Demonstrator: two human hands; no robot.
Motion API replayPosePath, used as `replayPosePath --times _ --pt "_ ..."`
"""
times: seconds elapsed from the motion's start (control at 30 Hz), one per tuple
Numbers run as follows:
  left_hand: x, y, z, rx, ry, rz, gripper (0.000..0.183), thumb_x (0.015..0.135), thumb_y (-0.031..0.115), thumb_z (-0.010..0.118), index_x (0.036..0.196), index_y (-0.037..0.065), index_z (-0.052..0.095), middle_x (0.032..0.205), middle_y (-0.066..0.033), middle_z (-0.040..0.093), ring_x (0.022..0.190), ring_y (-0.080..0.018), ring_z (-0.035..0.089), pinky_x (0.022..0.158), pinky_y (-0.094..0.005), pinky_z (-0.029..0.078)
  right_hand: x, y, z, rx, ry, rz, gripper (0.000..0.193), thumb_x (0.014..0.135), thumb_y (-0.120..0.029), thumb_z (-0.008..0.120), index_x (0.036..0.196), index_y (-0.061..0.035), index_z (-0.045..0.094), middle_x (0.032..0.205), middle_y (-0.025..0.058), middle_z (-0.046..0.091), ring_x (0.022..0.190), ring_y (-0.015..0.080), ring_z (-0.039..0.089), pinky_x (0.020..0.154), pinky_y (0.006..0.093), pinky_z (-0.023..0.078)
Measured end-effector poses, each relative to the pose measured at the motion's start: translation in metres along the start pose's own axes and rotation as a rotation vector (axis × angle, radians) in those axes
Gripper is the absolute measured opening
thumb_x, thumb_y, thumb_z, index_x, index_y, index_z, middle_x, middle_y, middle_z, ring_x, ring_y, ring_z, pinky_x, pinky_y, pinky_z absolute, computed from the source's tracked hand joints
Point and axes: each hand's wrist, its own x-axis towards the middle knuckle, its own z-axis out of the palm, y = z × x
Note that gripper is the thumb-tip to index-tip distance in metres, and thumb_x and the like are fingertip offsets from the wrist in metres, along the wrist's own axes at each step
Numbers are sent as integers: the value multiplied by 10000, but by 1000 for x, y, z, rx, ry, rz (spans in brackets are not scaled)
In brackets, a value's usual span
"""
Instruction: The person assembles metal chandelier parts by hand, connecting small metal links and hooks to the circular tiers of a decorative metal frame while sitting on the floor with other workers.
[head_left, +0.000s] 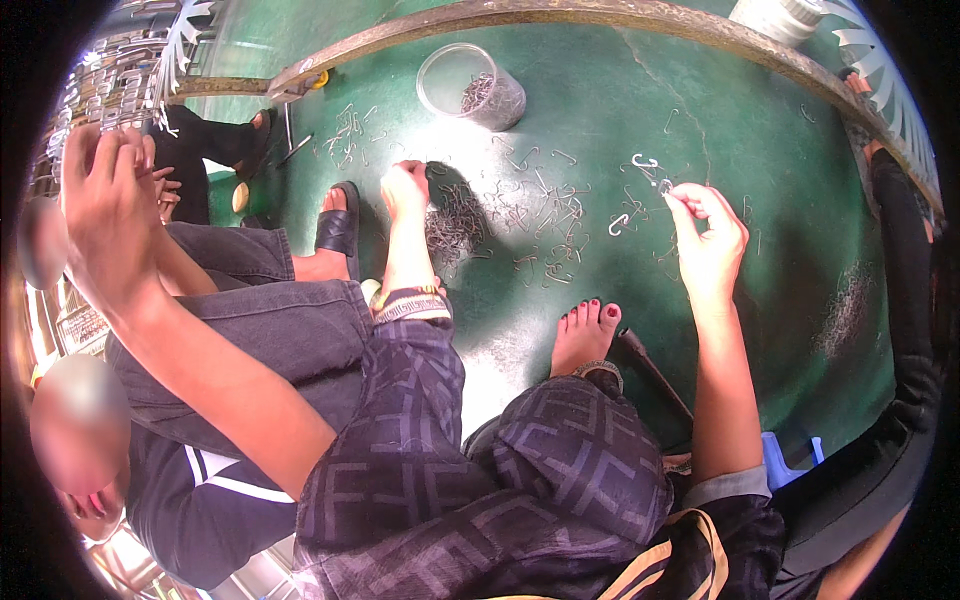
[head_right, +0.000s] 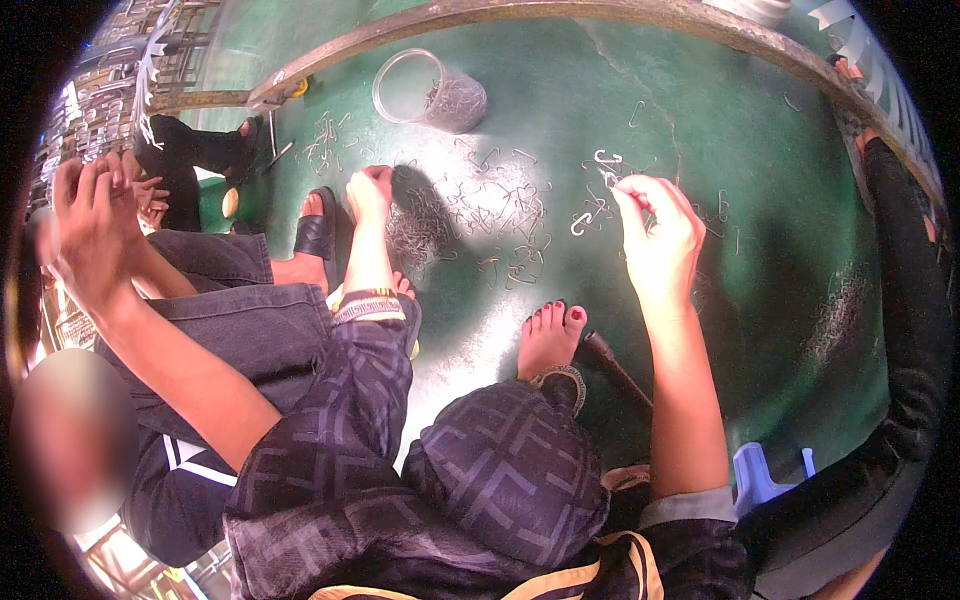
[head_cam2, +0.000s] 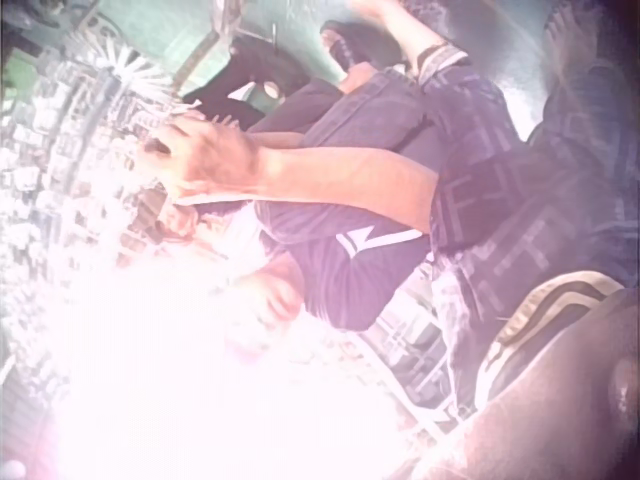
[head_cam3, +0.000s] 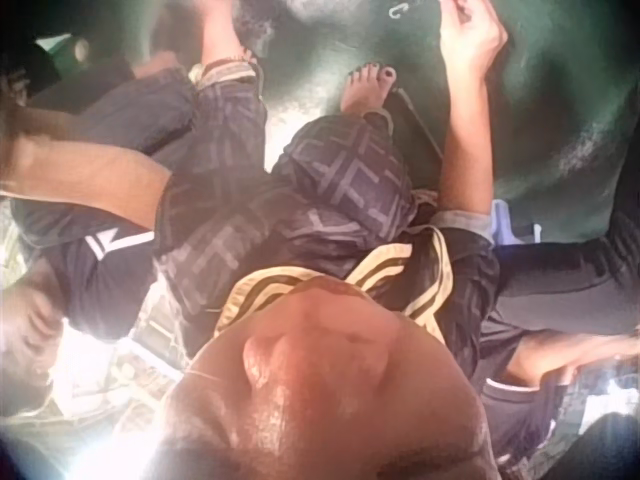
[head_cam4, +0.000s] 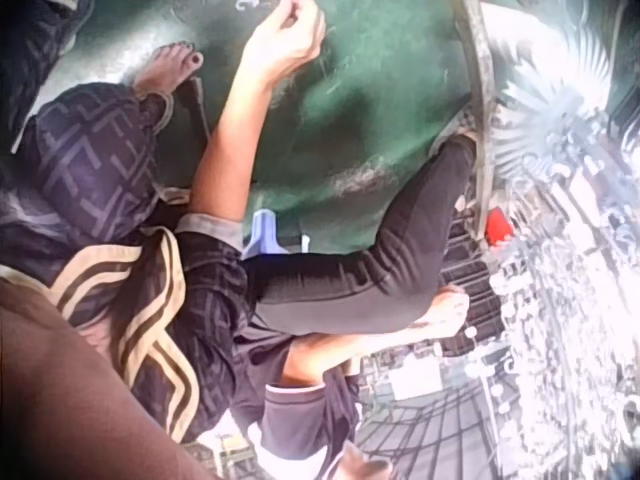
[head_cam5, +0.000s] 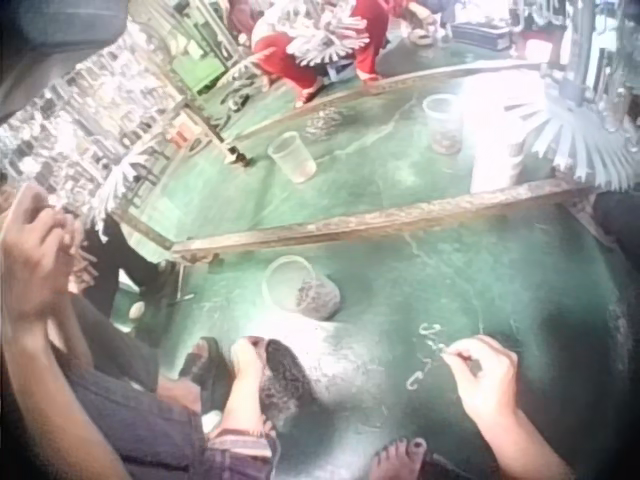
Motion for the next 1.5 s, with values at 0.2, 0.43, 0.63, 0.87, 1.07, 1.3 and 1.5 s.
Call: replayPosePath --times 0.2,0.43,0.63,0.87,1.07,1.3,1.5 --pt "25 28 16 410 -102 -48 195 778 222 643 814 42 711 828 -186 677 819 -308 674 750 -376 536 0 5 -1 11 23 6 97 756 17 683 838 -1 635 754 80 644 661 142 610 628 263 488" --pt "27 37 0 413 -178 -33 226 731 244 643 819 48 715 832 -179 683 820 -292 679 750 -366 539 2 4 -2 1 21 3 101 750 21 683 836 -3 636 763 83 649 658 150 616 622 264 490" --pt "-12 21 -9 -184 -401 -82 256 678 226 695 846 35 722 769 -136 692 730 -195 661 733 -323 506 3 5 -5 -16 31 -8 102 748 23 686 833 -3 636 761 83 649 661 153 621 619 264 494" --pt "-68 43 -14 -881 -694 -193 99 785 97 636 841 16 630 727 -81 659 626 -120 616 556 -237 479 1 7 1 19 23 13 101 748 23 683 836 -2 639 766 89 653 672 160 633 619 269 500" --pt "-105 154 -64 -1228 -822 78 43 825 6 627 841 24 591 777 -106 663 632 -127 620 578 -247 500 -1 0 8 60 -13 6 83 741 17 672 809 -11 634 756 87 647 659 187 628 626 285 494" --pt "-120 204 -62 -1128 -576 482 64 827 26 643 844 45 584 899 -44 635 694 -38 513 606 -179 410 -5 -4 10 35 -57 -33 77 740 -12 667 797 -34 620 761 91 637 702 256 615 667 337 481" --pt "-124 213 -56 -1256 -575 470 60 861 43 599 850 52 541 911 -64 639 720 -37 507 626 -185 415 -6 1 11 21 -89 -72 85 738 -13 662 801 -41 613 745 86 628 703 263 612 687 343 473"
